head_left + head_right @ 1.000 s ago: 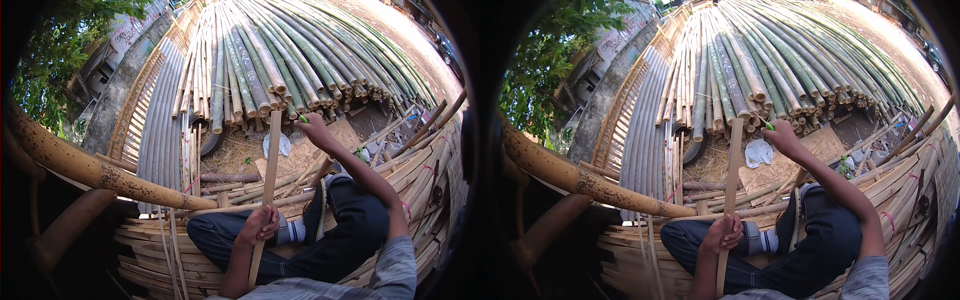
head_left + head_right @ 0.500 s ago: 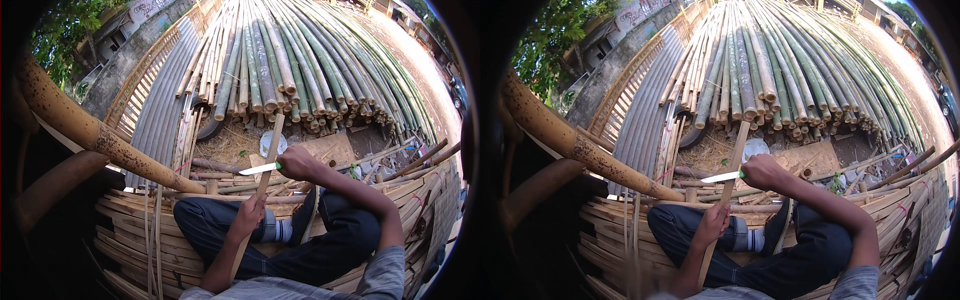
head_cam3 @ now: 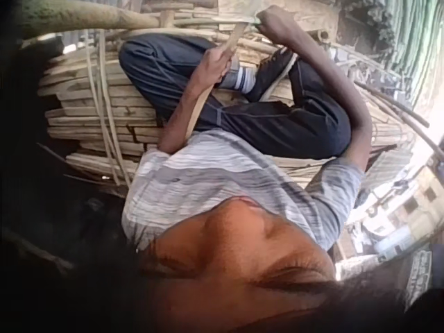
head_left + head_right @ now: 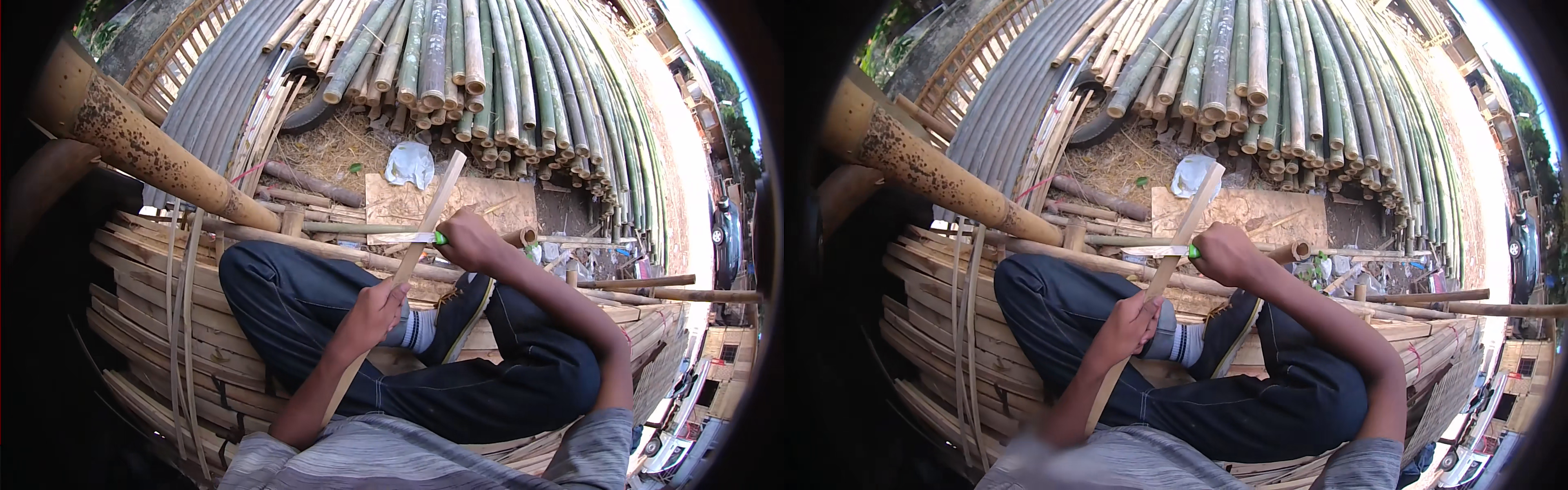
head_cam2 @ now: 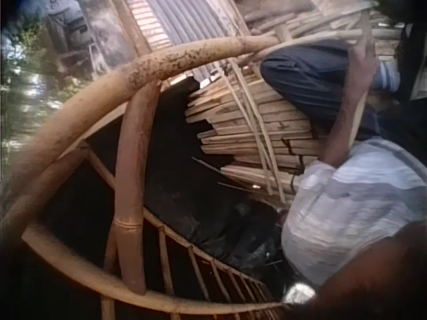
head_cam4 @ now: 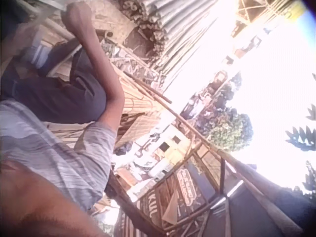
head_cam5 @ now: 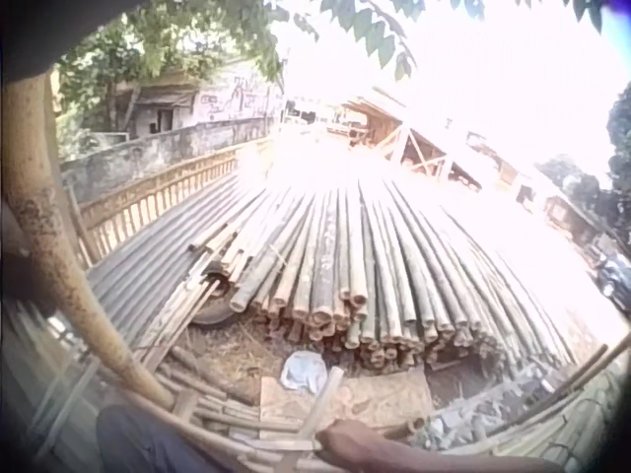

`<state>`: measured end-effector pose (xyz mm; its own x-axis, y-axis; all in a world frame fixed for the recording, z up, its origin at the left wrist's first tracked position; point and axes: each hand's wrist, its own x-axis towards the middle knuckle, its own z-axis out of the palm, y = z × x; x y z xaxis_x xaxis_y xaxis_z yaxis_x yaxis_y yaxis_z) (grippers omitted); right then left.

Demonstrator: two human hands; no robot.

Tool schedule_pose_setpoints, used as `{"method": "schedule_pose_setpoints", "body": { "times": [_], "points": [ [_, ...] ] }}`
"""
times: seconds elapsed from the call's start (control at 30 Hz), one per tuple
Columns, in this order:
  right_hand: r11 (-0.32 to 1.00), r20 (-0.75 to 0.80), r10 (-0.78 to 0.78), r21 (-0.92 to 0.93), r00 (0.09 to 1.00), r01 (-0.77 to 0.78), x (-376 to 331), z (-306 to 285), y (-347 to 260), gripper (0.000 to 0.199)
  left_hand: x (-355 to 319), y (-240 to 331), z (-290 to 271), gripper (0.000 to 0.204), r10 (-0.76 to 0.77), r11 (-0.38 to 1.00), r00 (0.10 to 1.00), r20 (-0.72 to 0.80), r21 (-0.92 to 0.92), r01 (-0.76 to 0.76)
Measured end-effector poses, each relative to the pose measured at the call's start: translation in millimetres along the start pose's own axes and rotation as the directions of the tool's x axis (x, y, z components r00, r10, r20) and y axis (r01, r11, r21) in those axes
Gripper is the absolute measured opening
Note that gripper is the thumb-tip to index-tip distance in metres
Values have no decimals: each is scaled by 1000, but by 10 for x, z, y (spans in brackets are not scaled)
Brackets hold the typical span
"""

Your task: The person sits on a bamboo platform and uses a knife to shave a long bamboo strip, repeatedly scraping along its length to smooth and thin it. The person holds the strip with the left hand and shaves with the right hand, occasionally adjusting grip and repositioning the strip.

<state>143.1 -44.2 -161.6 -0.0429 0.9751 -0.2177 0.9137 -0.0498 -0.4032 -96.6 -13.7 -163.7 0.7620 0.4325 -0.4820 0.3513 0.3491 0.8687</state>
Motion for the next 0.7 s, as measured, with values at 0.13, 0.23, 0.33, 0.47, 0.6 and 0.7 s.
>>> {"method": "schedule_pose_setpoints", "body": {
  "times": [0.13,0.23,0.33,0.47,0.6,0.7],
  "points": [
    [999,-48,29,-43,998,-31,106,131,63,22,46,-172,-27,39,64,994,996,-56,92,-59],
    [995,-66,86,-38,994,-89,161,78,167,22,52,-225,-34,39,86,991,994,-62,109,-79],
    [992,-20,122,45,992,-121,179,81,156,23,84,-278,-66,38,52,998,998,-24,39,-52],
    [1000,78,24,14,997,-25,200,225,84,24,132,-228,-197,37,-107,981,991,78,-152,118],
    [997,87,14,-80,996,-7,276,270,64,24,111,-231,-213,38,-75,989,997,31,-126,78],
    [986,-54,156,-47,986,-158,379,278,256,24,103,-273,-245,38,-104,985,994,37,-137,108]
  ]
}}
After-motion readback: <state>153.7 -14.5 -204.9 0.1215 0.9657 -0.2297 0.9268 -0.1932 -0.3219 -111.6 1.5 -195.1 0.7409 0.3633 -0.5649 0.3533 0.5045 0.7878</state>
